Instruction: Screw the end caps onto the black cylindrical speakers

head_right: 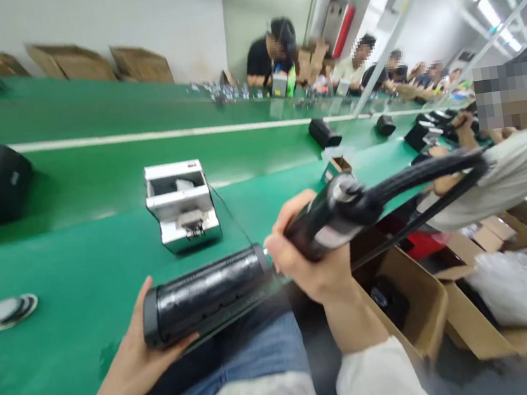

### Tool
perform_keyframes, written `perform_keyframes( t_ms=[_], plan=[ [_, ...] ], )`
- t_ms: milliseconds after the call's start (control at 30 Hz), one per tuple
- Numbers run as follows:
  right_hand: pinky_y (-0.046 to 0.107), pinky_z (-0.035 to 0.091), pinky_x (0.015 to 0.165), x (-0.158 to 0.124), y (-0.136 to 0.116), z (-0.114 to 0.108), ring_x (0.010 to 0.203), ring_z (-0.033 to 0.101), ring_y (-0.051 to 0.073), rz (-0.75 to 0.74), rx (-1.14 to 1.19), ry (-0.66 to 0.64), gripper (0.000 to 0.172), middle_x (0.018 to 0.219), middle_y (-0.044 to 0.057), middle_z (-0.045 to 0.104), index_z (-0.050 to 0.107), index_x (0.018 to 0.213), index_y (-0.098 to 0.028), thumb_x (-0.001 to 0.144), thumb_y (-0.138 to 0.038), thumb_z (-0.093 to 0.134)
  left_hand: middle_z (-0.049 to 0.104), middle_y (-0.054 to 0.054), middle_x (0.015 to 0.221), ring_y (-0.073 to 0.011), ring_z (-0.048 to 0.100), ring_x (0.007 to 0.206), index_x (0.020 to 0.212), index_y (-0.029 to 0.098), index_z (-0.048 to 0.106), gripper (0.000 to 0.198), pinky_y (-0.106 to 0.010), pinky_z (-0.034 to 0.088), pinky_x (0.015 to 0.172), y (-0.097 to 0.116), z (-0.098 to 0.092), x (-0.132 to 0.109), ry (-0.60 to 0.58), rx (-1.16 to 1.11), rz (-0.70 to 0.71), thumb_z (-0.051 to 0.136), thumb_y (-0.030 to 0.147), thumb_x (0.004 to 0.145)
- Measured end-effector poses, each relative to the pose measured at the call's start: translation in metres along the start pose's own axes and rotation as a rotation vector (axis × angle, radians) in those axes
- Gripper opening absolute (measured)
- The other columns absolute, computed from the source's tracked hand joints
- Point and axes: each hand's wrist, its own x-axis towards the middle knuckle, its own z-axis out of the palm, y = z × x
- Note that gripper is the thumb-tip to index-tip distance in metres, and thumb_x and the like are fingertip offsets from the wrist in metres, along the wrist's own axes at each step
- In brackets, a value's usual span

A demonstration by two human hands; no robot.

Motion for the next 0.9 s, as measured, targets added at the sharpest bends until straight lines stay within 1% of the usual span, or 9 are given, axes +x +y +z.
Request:
perform_keyframes(
  t_ms=[100, 167, 300, 400, 500, 667, 767, 833, 900],
  plan=[
    [0.022, 0.043, 0.047, -0.006, 0.027, -0.005, 0.049, 0.05, 0.009, 0.011, 0.02, -0.071, 0.019, 0.074, -0.007, 0.055, 0.061, 0.106, -0.025, 0.107, -0.023, 0.08, 0.057, -0.016, 0.172, -0.0464, 0.065, 0.157, 0.189, 0.038, 0.008, 0.117, -0.07, 0.053, 0.131, -0.002, 0.006, -0.002, 0.018, -0.042, -0.015, 0.08, 0.062, 0.099],
    [0.021, 0.041, 0.046, -0.007, 0.035, -0.006, 0.048, 0.045, 0.009, -0.016, 0.07, -0.086, 0.019, 0.073, -0.008, 0.051, 0.059, 0.107, -0.025, 0.108, -0.02, 0.077, 0.057, -0.014, 0.172, -0.0454, 0.065, 0.157, 0.188, 0.041, 0.011, 0.112, -0.07, 0.054, 0.131, -0.003, 0.009, -0.004, 0.035, -0.068, -0.015, 0.078, 0.058, 0.101],
    [0.02, 0.039, 0.047, -0.011, 0.027, -0.003, 0.047, 0.041, 0.009, -0.001, 0.115, -0.14, 0.015, 0.068, -0.008, 0.047, 0.058, 0.105, -0.028, 0.111, -0.02, 0.07, 0.056, -0.015, 0.173, -0.0459, 0.065, 0.156, 0.188, 0.043, 0.011, 0.116, -0.073, 0.051, 0.133, -0.002, 0.009, -0.01, 0.032, -0.088, -0.033, 0.084, 0.047, 0.098],
    [0.021, 0.038, 0.047, -0.013, 0.016, 0.0, 0.046, 0.042, 0.011, 0.026, 0.058, -0.093, 0.019, 0.062, -0.008, 0.044, 0.058, 0.098, -0.026, 0.109, -0.02, 0.073, 0.051, -0.017, 0.177, -0.0448, 0.06, 0.16, 0.188, 0.042, 0.007, 0.13, -0.072, 0.047, 0.136, 0.005, 0.007, -0.013, -0.011, -0.108, -0.015, 0.092, 0.034, 0.091],
    [0.022, 0.041, 0.047, -0.011, 0.012, -0.004, 0.045, 0.046, 0.012, 0.05, 0.04, -0.057, 0.02, 0.059, -0.007, 0.045, 0.062, 0.096, -0.025, 0.106, -0.016, 0.076, 0.041, -0.021, 0.183, -0.0456, 0.049, 0.169, 0.189, 0.039, 0.001, 0.143, -0.071, 0.042, 0.139, 0.013, 0.002, -0.01, -0.074, -0.116, 0.022, 0.1, 0.028, 0.086],
    [0.026, 0.047, 0.046, -0.003, 0.017, -0.019, 0.043, 0.051, 0.015, 0.033, 0.083, -0.194, 0.015, 0.058, -0.005, 0.052, 0.068, 0.101, -0.026, 0.106, -0.014, 0.075, 0.028, -0.023, 0.191, -0.0467, 0.036, 0.177, 0.19, 0.035, 0.001, 0.151, -0.068, 0.039, 0.143, 0.019, -0.001, -0.007, -0.059, -0.115, 0.027, 0.106, 0.032, 0.082],
    [0.026, 0.048, 0.046, 0.003, 0.016, -0.019, 0.044, 0.053, 0.016, 0.047, 0.077, -0.215, 0.014, 0.058, -0.004, 0.054, 0.07, 0.104, -0.026, 0.105, -0.014, 0.077, 0.032, -0.024, 0.189, -0.0478, 0.037, 0.176, 0.19, 0.032, 0.004, 0.156, -0.067, 0.036, 0.144, 0.016, -0.002, -0.004, -0.085, -0.134, 0.031, 0.109, 0.039, 0.076],
    [0.027, 0.049, 0.046, 0.009, 0.015, -0.018, 0.044, 0.054, 0.016, 0.064, 0.077, -0.238, 0.014, 0.058, -0.003, 0.054, 0.072, 0.103, -0.026, 0.103, -0.015, 0.08, 0.036, -0.025, 0.187, -0.0486, 0.039, 0.175, 0.19, 0.029, 0.001, 0.162, -0.068, 0.035, 0.144, 0.014, -0.004, 0.0, -0.122, -0.158, 0.053, 0.111, 0.049, 0.072],
    [0.03, 0.052, 0.047, 0.015, 0.016, -0.023, 0.047, 0.058, 0.018, 0.09, 0.058, -0.288, 0.013, 0.061, -0.001, 0.057, 0.075, 0.101, -0.025, 0.1, -0.016, 0.084, 0.041, -0.024, 0.183, -0.0472, 0.042, 0.173, 0.19, 0.029, 0.003, 0.161, -0.066, 0.036, 0.143, 0.014, -0.006, 0.005, -0.133, -0.191, 0.093, 0.109, 0.057, 0.073]
  ],
)
